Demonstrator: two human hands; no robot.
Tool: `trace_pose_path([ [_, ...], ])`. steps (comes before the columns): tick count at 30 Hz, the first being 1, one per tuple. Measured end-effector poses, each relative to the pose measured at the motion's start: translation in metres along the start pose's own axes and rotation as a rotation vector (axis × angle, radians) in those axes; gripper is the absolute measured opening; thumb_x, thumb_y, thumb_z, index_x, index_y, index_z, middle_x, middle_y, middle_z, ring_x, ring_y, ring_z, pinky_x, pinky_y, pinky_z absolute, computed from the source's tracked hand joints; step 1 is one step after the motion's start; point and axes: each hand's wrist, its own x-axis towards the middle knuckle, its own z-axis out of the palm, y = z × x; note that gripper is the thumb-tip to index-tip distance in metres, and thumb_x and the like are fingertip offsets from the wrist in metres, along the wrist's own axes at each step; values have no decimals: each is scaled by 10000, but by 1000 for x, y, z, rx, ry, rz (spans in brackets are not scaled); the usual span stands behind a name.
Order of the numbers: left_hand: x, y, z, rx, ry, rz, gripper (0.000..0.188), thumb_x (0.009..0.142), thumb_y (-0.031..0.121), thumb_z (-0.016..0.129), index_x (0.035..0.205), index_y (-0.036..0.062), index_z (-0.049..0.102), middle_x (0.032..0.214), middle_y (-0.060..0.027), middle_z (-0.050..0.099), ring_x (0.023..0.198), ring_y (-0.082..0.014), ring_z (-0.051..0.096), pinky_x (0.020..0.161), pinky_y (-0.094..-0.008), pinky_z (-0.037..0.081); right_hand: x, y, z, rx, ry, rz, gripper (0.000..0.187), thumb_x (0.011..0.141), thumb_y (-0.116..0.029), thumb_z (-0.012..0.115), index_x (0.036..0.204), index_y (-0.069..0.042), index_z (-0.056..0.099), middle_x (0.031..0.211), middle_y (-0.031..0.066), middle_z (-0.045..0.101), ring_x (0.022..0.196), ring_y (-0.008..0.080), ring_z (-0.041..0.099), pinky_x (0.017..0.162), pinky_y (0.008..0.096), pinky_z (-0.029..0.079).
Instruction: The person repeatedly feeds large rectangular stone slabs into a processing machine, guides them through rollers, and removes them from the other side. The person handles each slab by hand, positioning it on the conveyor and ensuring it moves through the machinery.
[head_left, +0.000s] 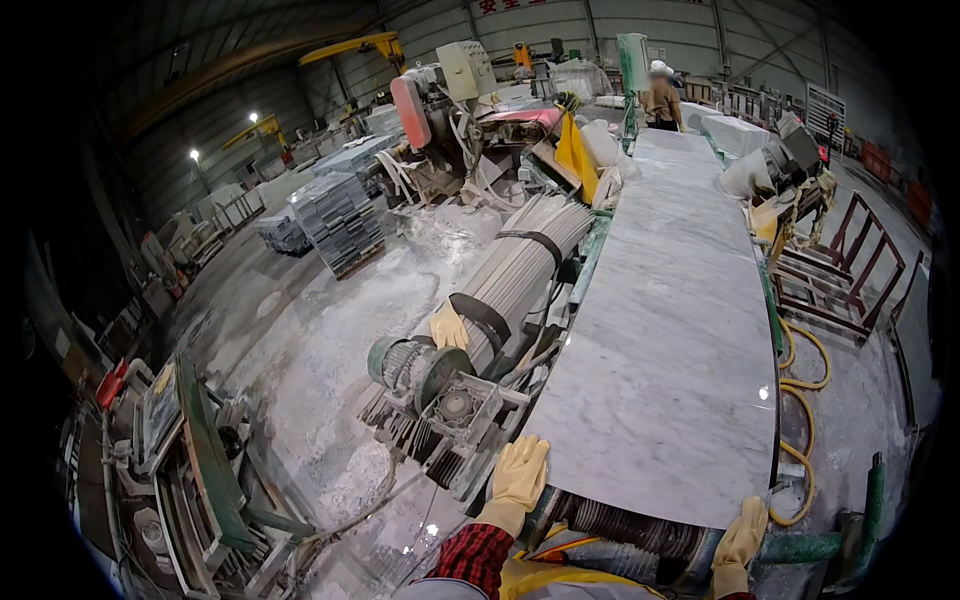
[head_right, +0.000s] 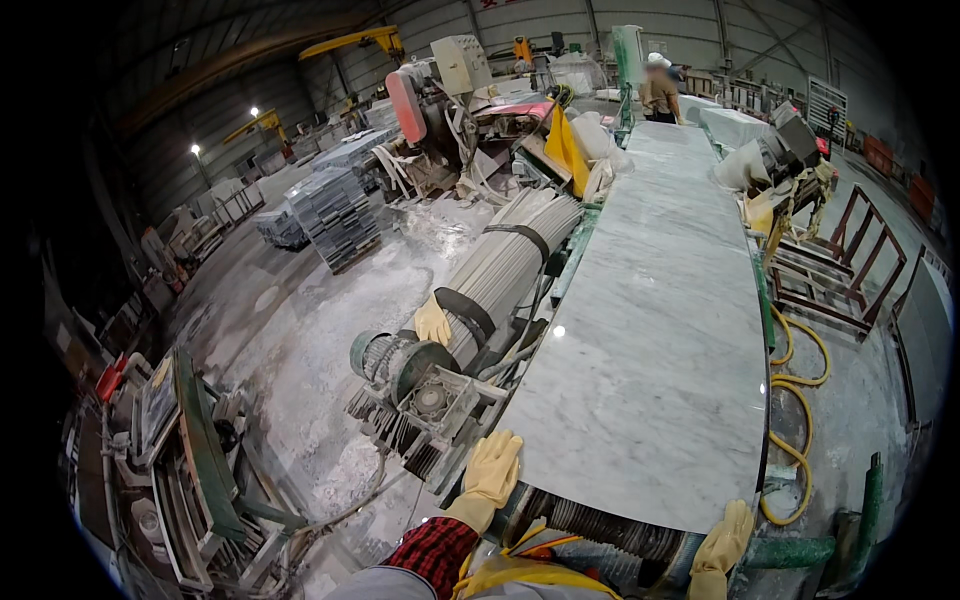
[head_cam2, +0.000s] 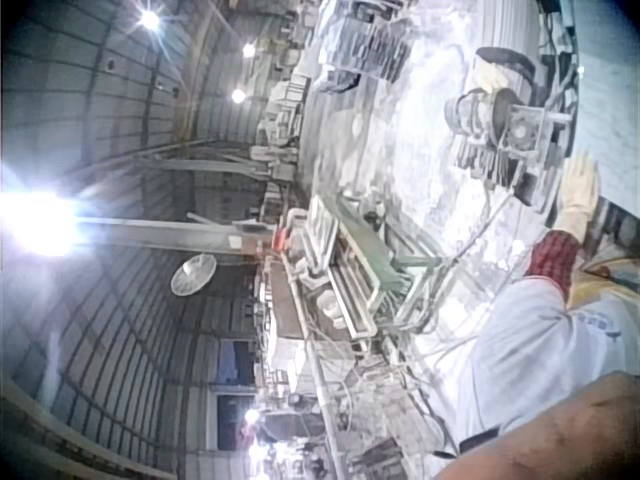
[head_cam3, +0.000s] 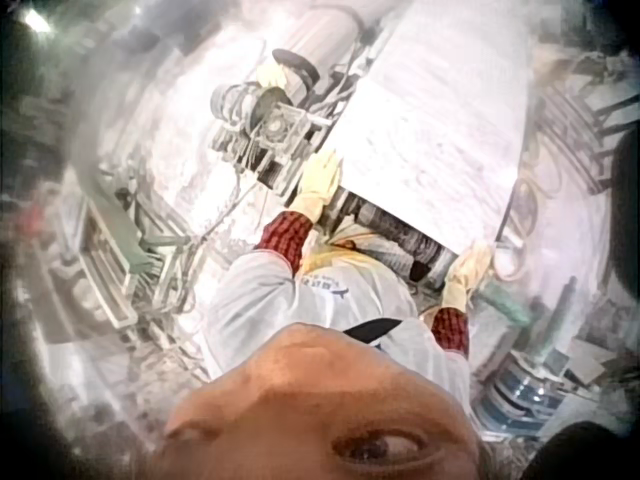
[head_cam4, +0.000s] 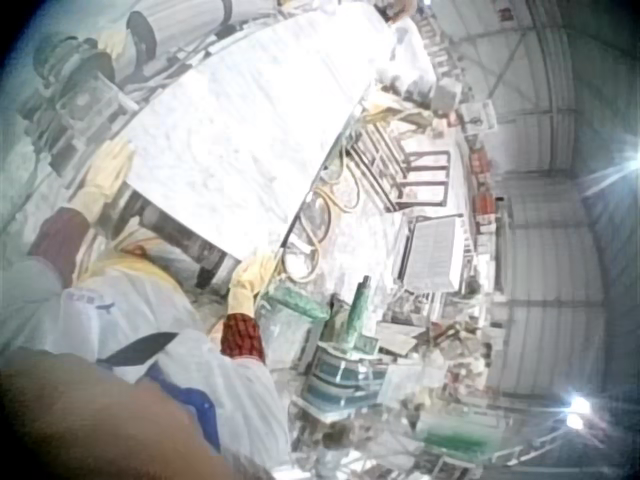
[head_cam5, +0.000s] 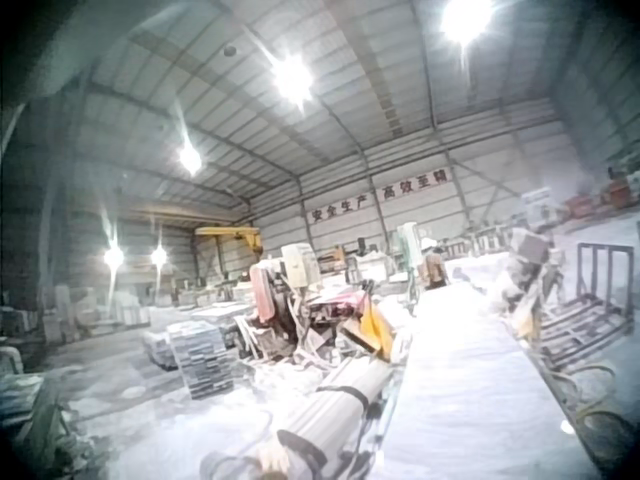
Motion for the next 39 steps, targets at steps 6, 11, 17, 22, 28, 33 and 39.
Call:
trace_pose_path([
  [6, -3, -2, -1, -26, -77, -35, 407, 966, 185, 673, 1360, 94, 629, 1427, -155, 613, 1340, -376, 558, 1142, -521, 428, -2, -2, 0, -27, 90, -87, 394, 1113, -121, 505, 1457, 24, 633, 1524, 257, 599, 1444, 452, 523, 1258, 543, 375],
  [11, -9, -3, 6, -13, -37, -39, 426, 992, 221, 662, 1402, 114, 619, 1463, -150, 603, 1393, -377, 539, 1188, -537, 407, -6, -1, 2, 72, 158, -92, 373, 1118, -86, 518, 1455, 35, 624, 1502, 276, 609, 1418, 482, 537, 1228, 567, 409],
  [17, -15, -4, 8, 7, -64, -67, 434, 998, 247, 662, 1411, 124, 617, 1493, -146, 597, 1405, -382, 541, 1204, -545, 402, -8, 4, 7, 115, 90, -3, 405, 1125, -91, 513, 1508, 16, 590, 1562, 248, 570, 1481, 435, 492, 1265, 525, 380],
  [22, -14, -4, 11, -12, -72, -60, 433, 1002, 242, 656, 1418, 126, 615, 1495, -150, 598, 1405, -381, 541, 1205, -544, 402, -17, 34, 46, 472, 121, 171, 411, 1127, -91, 491, 1513, 11, 588, 1627, 220, 515, 1542, 380, 435, 1307, 478, 333],
  [28, -19, -5, 3, -32, -37, -50, 420, 988, 205, 664, 1396, 117, 621, 1462, -158, 608, 1370, -387, 550, 1179, -533, 416, -15, 8, 14, 42, 61, -9, 417, 1118, -103, 477, 1500, 12, 598, 1568, 230, 574, 1493, 429, 485, 1302, 526, 340],
  [33, -16, -4, -1, -35, -20, -26, 390, 941, 141, 685, 1323, 93, 625, 1371, -156, 611, 1293, -377, 561, 1116, -491, 436, -20, 25, 24, 115, 135, -85, 406, 1104, -96, 482, 1470, 14, 618, 1524, 258, 601, 1443, 472, 522, 1263, 582, 375],
  [39, -10, 5, -3, -22, -2, 2, 394, 944, 144, 680, 1329, 99, 606, 1348, -150, 604, 1279, -373, 555, 1096, -506, 437, -22, 25, 24, 170, 209, -54, 394, 1116, -121, 492, 1460, 21, 621, 1489, 270, 621, 1404, 480, 555, 1232, 584, 404],
])
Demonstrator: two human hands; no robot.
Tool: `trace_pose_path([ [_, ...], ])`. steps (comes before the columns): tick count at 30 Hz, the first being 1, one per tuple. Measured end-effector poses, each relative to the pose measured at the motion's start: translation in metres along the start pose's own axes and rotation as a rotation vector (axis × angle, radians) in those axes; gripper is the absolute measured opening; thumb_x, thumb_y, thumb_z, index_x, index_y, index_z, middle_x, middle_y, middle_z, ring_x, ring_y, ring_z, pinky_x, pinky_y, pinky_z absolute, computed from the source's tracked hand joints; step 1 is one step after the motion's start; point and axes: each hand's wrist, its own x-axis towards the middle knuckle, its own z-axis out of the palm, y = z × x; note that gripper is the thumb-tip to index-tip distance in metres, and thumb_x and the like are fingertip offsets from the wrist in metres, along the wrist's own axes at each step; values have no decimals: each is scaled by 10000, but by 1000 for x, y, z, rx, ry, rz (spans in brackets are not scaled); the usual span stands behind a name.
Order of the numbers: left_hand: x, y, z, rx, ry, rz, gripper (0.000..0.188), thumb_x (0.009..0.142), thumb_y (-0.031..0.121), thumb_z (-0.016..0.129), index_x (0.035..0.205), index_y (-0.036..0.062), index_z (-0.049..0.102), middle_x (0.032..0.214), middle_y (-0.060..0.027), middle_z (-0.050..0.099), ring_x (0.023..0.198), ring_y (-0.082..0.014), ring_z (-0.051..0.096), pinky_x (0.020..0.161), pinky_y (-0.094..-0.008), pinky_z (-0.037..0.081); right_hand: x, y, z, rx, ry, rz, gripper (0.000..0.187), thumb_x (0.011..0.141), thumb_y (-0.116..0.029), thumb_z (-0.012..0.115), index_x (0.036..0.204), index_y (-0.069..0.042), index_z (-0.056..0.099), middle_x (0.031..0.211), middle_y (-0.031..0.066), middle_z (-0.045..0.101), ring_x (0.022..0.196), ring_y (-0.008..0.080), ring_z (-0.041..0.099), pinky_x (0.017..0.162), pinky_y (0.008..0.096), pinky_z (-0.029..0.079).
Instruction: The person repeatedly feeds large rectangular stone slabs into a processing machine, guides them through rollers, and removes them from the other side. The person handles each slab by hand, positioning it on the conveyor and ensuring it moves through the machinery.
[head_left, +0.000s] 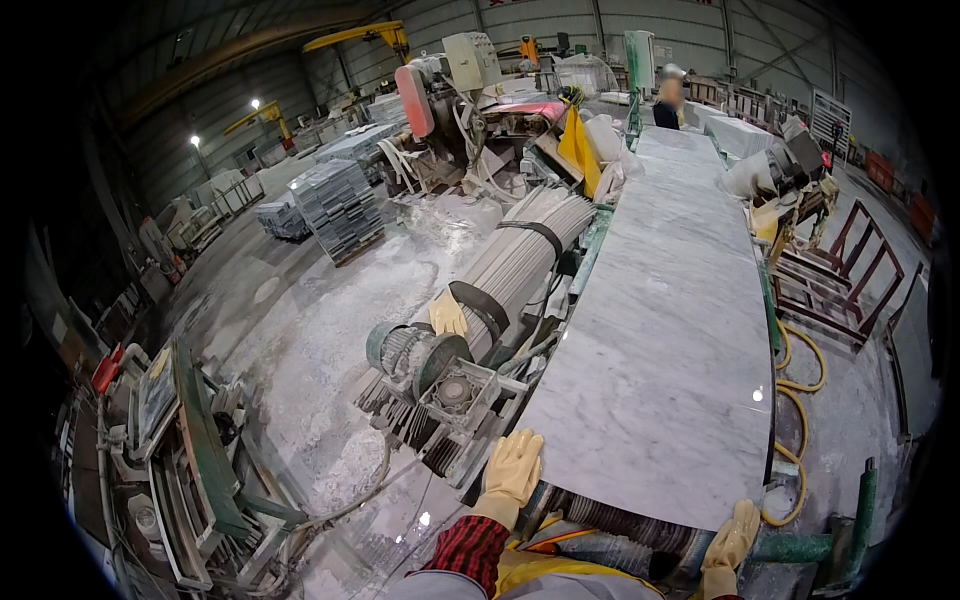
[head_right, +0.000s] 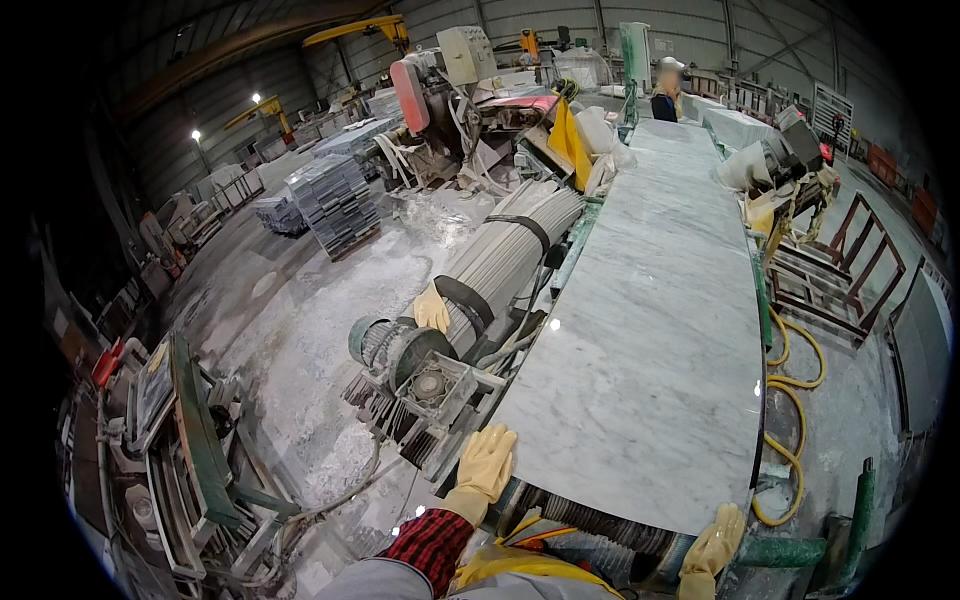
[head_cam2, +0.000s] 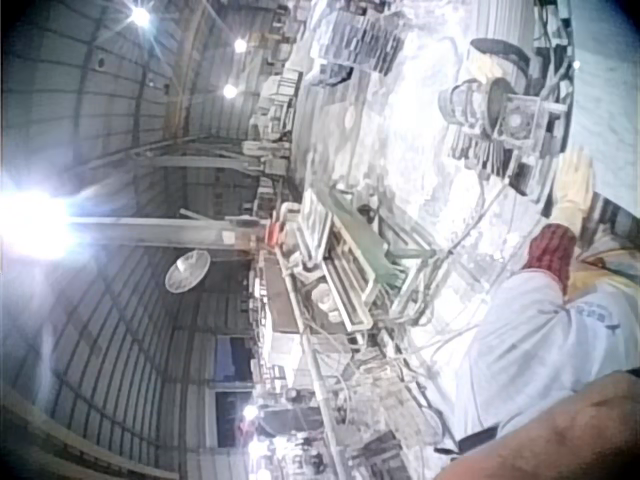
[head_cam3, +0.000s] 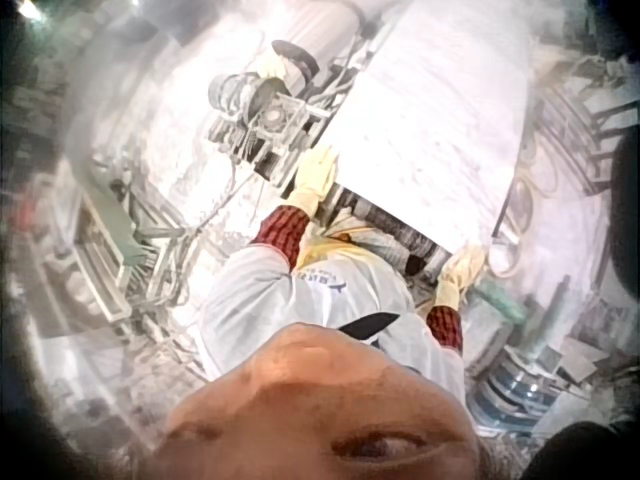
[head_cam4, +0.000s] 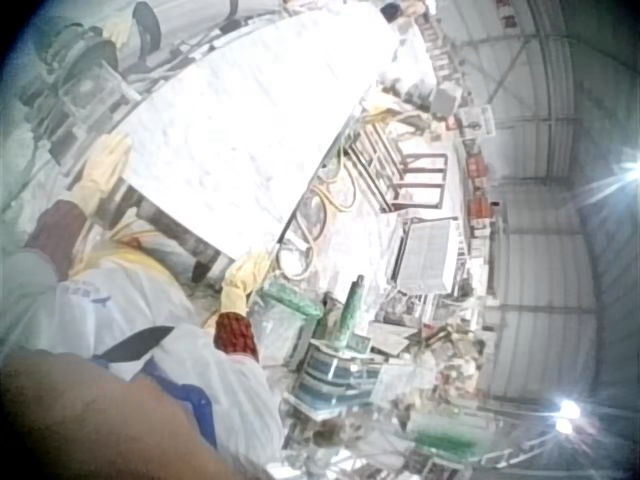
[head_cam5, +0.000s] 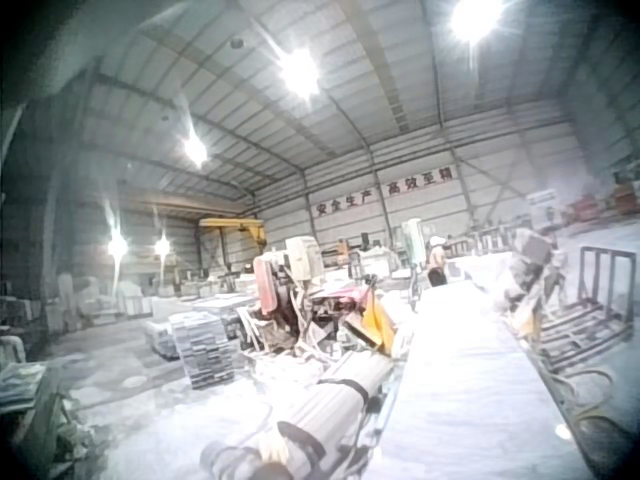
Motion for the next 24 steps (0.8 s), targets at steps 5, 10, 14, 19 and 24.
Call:
trace_pose_path([
  [5, -7, -5, -2, 11, -39, -19, 410, 961, 165, 671, 1360, 112, 592, 1397, -149, 586, 1317, -373, 538, 1123, -524, 423, -5, 3, 11, 172, -97, 249, 403, 1145, -157, 522, 1505, 3, 606, 1629, 199, 518, 1520, 354, 477, 1258, 408, 400],
  [10, -10, -5, 0, 58, -61, -21, 415, 991, 215, 652, 1390, 120, 592, 1434, -142, 588, 1349, -372, 536, 1160, -527, 412, 4, -21, -14, -71, -8, -73, 372, 1096, -74, 559, 1443, 28, 642, 1494, 255, 629, 1411, 451, 567, 1239, 548, 397],
  [14, -6, 1, -2, 53, -73, -30, 393, 978, 187, 654, 1359, 108, 600, 1371, -140, 599, 1293, -374, 551, 1107, -521, 425, 7, -28, -26, -96, -11, -150, 373, 1075, -37, 559, 1430, 34, 645, 1490, 278, 621, 1412, 476, 554, 1226, 567, 401],
  [19, -24, -2, -2, 96, -130, -101, 446, 1001, 216, 661, 1432, 118, 597, 1480, -147, 598, 1405, -385, 529, 1187, -522, 415, 16, -45, -50, 15, -168, -114, 382, 1058, -25, 566, 1428, 41, 636, 1499, 309, 599, 1416, 502, 537, 1226, 596, 385],
  [24, -28, 18, -21, 66, 42, -13, 379, 961, 169, 666, 1325, 86, 602, 1301, -171, 613, 1214, -401, 578, 1037, -531, 454, 6, -39, -54, -11, -119, -189, 383, 1055, -33, 576, 1427, 42, 625, 1501, 288, 600, 1414, 502, 534, 1213, 601, 389],
])
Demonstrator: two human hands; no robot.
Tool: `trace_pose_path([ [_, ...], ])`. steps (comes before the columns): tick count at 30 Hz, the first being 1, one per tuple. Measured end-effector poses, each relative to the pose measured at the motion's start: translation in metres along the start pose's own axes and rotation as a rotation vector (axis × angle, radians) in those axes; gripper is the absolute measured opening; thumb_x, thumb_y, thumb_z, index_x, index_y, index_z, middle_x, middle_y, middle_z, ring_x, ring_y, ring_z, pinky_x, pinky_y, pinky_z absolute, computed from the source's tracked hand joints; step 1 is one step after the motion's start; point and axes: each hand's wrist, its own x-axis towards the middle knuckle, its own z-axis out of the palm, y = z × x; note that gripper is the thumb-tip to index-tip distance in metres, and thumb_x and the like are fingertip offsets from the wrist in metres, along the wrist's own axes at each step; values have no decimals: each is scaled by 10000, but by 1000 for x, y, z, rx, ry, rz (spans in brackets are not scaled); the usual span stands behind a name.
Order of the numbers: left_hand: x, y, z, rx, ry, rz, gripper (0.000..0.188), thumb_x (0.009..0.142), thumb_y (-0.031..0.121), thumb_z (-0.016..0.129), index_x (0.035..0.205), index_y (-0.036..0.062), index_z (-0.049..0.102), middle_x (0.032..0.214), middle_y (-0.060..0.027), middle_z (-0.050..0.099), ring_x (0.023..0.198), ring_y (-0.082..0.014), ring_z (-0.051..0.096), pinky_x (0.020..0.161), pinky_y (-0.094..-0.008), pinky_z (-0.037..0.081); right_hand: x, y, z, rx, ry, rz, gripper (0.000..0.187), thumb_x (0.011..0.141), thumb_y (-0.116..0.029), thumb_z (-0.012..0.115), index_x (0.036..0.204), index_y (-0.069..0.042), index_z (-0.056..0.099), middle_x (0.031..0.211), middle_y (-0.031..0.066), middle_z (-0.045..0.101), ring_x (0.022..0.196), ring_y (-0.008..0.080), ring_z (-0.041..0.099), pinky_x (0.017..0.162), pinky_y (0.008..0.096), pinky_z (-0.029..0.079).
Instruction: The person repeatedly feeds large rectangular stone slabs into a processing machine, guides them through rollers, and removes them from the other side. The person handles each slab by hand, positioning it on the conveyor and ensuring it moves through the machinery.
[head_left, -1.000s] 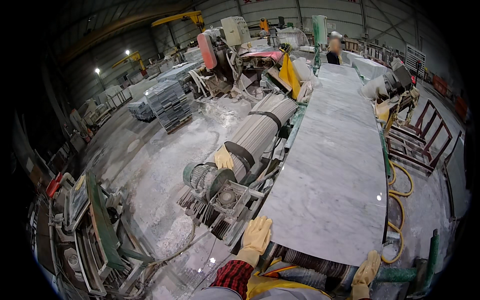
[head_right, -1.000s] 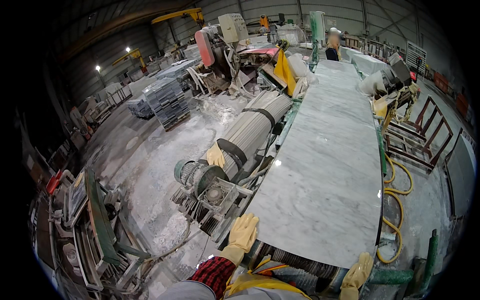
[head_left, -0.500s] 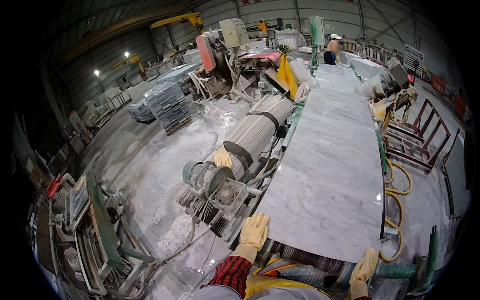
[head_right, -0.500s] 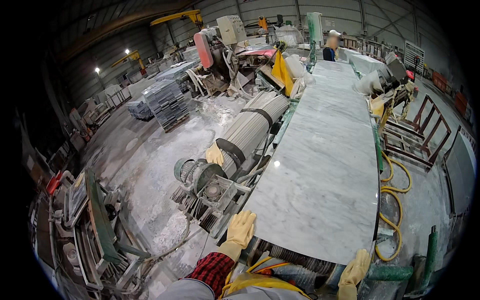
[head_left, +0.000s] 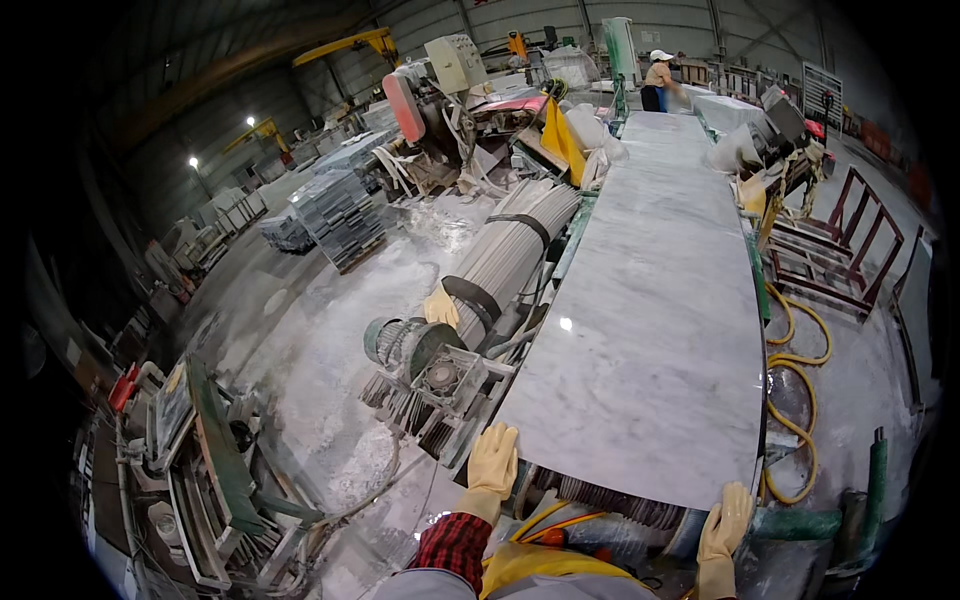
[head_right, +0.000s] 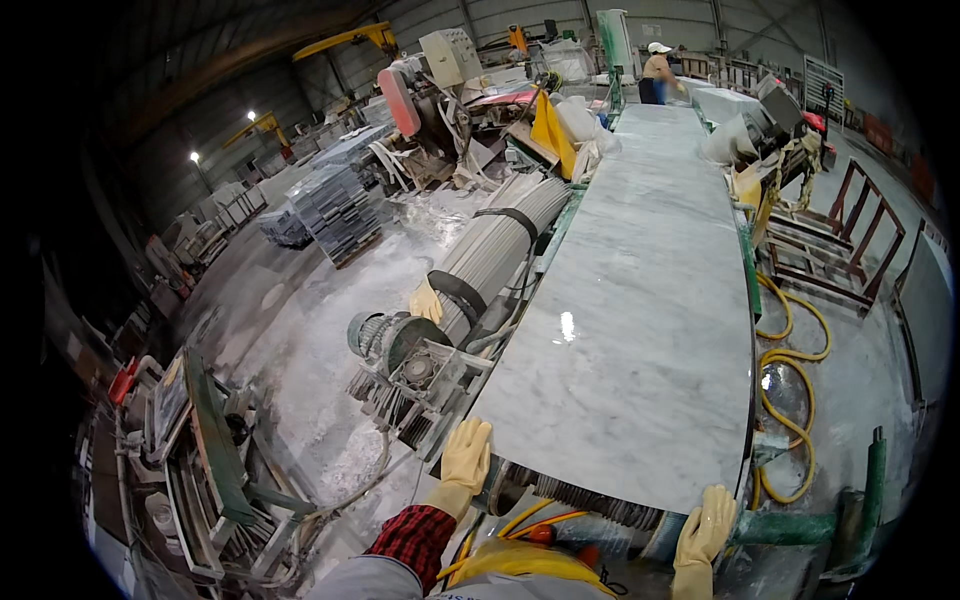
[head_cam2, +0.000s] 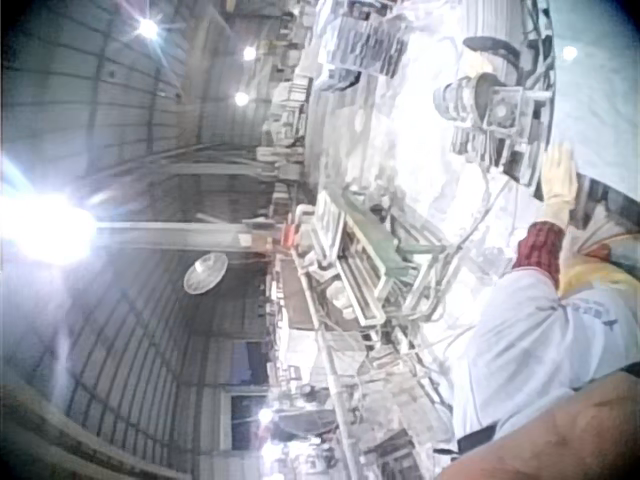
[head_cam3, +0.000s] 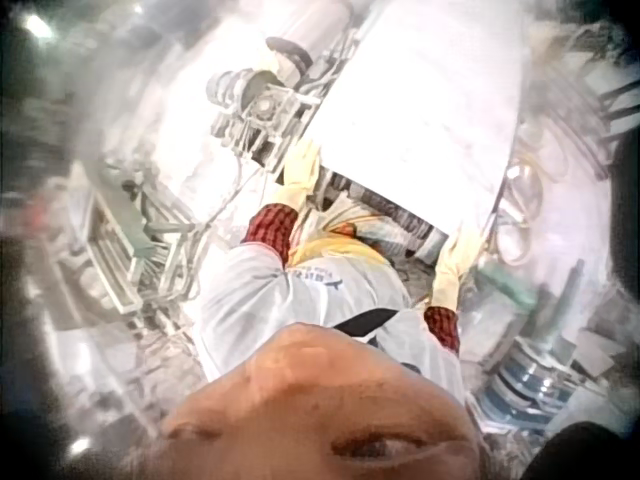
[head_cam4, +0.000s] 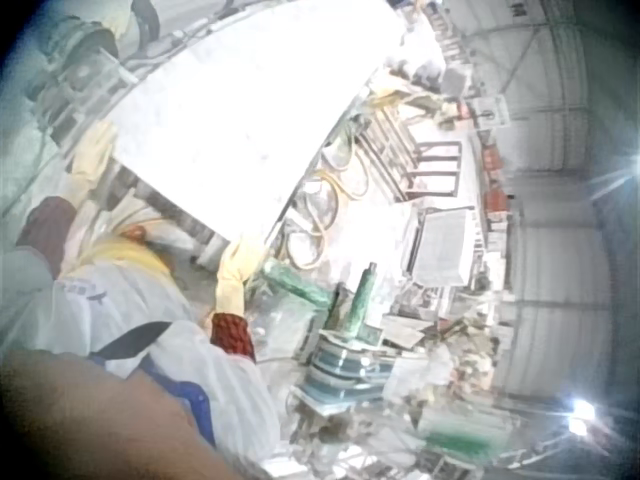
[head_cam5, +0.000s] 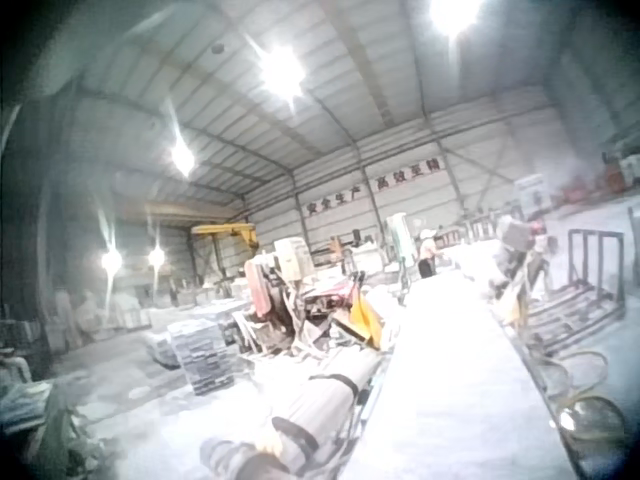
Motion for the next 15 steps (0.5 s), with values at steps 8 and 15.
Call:
trace_pose_path([
  [8, 0, 5, -6, 19, 1, -68, 348, 932, 155, 672, 1267, 72, 623, 1218, -168, 616, 1135, -391, 574, 946, -515, 434, 2, -30, -23, 93, -34, 94, 320, 1007, -43, 622, 1303, 62, 682, 1395, 292, 659, 1326, 505, 572, 1161, 587, 419],
  [15, 5, -22, -3, -147, -130, -14, 434, 957, 166, 685, 1367, 42, 618, 1335, -229, 626, 1248, -452, 570, 1063, -562, 424, -11, -124, -8, 618, -66, 186, 282, 962, -15, 685, 1230, 55, 737, 1028, 150, 747, 880, 215, 670, 805, 319, 528],
])
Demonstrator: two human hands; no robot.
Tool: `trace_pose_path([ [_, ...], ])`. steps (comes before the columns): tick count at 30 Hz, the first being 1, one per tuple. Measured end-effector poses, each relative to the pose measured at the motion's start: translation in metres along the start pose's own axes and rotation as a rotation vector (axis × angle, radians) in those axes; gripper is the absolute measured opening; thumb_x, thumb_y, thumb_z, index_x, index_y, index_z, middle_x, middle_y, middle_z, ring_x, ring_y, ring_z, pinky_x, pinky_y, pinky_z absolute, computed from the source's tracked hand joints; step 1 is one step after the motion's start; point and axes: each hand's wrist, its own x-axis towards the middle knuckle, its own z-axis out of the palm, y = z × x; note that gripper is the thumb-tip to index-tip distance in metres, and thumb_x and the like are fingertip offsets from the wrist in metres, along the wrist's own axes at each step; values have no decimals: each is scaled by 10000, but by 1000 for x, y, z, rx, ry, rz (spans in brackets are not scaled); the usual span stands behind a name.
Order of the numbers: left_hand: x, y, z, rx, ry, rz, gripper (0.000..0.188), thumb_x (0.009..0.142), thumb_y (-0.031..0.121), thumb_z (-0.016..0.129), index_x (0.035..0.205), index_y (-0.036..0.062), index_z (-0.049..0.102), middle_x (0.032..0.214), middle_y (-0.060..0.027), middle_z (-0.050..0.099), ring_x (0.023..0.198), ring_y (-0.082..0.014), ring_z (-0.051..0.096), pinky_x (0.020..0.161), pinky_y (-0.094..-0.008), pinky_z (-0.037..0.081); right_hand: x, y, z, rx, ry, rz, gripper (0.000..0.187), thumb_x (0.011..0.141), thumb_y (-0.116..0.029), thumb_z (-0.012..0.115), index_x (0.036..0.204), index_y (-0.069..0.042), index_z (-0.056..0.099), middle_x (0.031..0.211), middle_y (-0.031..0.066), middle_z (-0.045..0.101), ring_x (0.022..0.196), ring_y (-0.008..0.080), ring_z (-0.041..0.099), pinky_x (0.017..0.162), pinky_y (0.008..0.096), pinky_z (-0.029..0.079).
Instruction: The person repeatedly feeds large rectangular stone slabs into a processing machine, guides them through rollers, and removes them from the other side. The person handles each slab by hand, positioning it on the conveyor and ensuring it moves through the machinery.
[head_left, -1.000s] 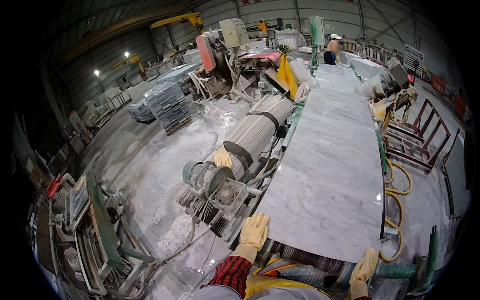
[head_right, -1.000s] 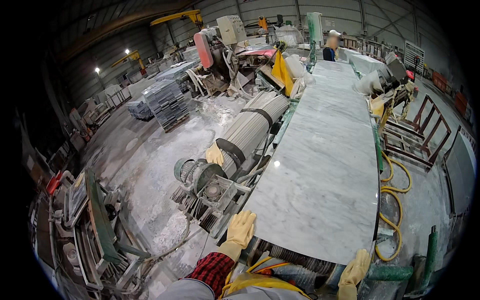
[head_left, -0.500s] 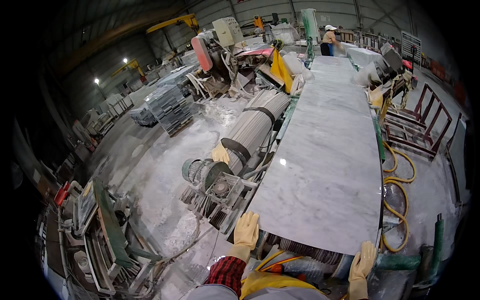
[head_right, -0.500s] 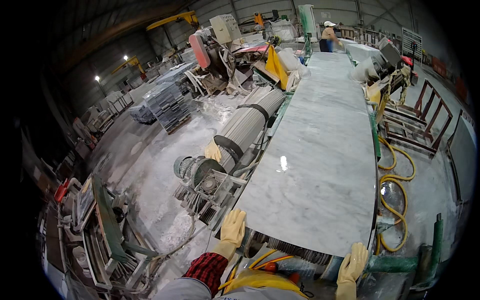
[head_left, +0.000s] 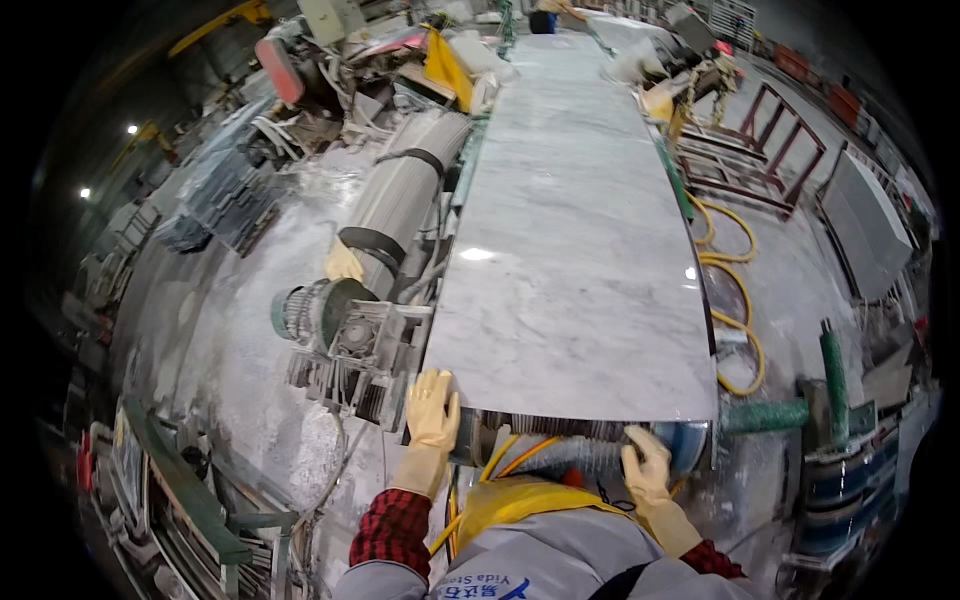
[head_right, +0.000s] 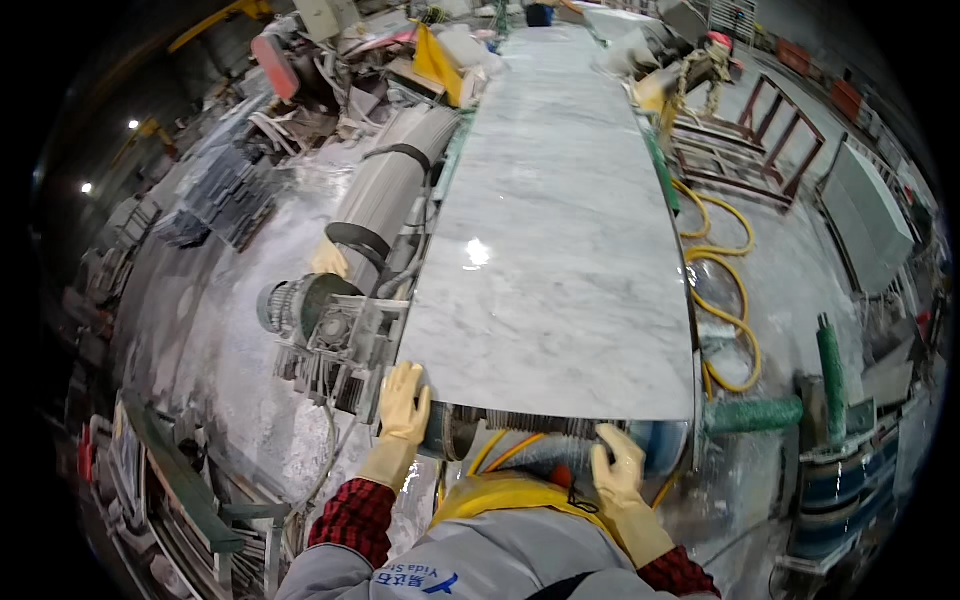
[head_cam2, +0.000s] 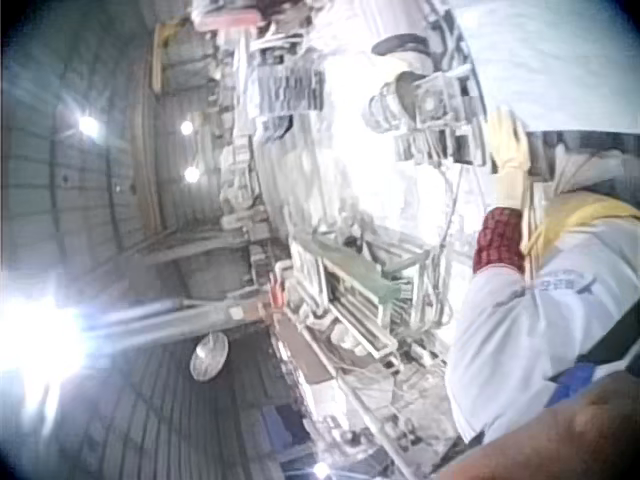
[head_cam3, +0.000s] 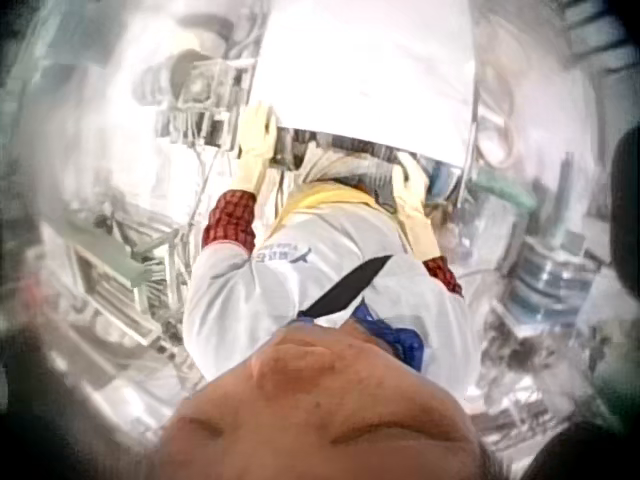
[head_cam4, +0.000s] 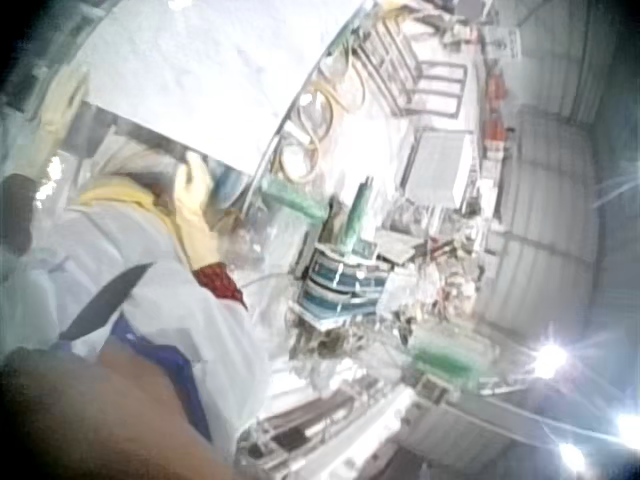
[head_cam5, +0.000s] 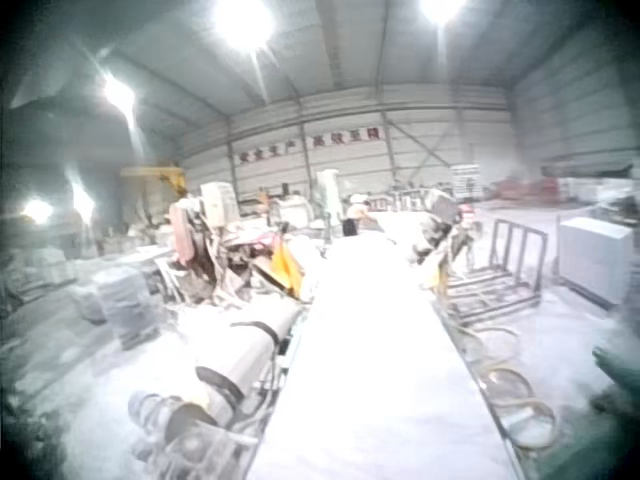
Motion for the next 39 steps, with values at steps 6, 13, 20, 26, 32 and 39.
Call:
trace_pose_path([
  [6, 11, -37, 8, -129, -172, 43, 550, 1016, 229, 698, 1522, 67, 554, 1608, -276, 488, 1477, -510, 442, 1238, -564, 354, 17, -26, 73, 1007, -197, 1119, 652, 1093, -351, 674, 1531, 86, 468, 1525, 266, 571, 1353, 364, 626, 1182, 449, 511],
  [13, 19, -37, 8, -143, -245, 6, 545, 1046, 247, 677, 1540, 60, 541, 1632, -291, 469, 1526, -515, 397, 1263, -541, 339, 53, -24, 134, 1208, 361, 1281, 526, 1072, -277, 722, 1422, 62, 524, 1395, 241, 598, 1253, 339, 669, 1047, 466, 638],
  [20, -6, -28, -24, -201, -365, 9, 554, 1056, 200, 651, 1575, 58, 519, 1670, -308, 408, 1564, -535, 322, 1307, -546, 273, 3, -25, 121, 1106, 315, 1335, 568, 1074, -307, 718, 1434, 79, 507, 1420, 253, 589, 1222, 362, 678, 1088, 487, 612],
  [26, -31, -19, -80, -33, -723, 308, 734, 940, 361, 738, 1554, 39, 495, 1653, -319, 384, 1526, -543, 343, 1283, -600, 271, -86, -74, 87, 1305, 282, 1359, 629, 1091, -307, 689, 1439, 161, 454, 1427, 295, 593, 1268, 374, 669, 1092, 469, 608],
  [32, 83, 15, 8, -76, -517, 706, 883, 883, 485, 787, 1588, 53, 476, 1628, -251, 458, 1513, -468, 404, 1284, -569, 291, -105, -64, 93, 1095, 145, 1412, 523, 1115, -350, 641, 1235, 156, 585, 1280, 216, 689, 1211, 328, 698, 1085, 404, 606],
  [39, 182, 66, 80, -162, -925, 267, 553, 1014, 541, 656, 1236, 35, 682, 1324, -241, 672, 1159, -460, 655, 950, -537, 542, -105, -66, 95, 935, 160, 1413, 593, 1074, -391, 703, 1158, 189, 612, 1100, 250, 727, 1097, 333, 749, 959, 398, 650],
])
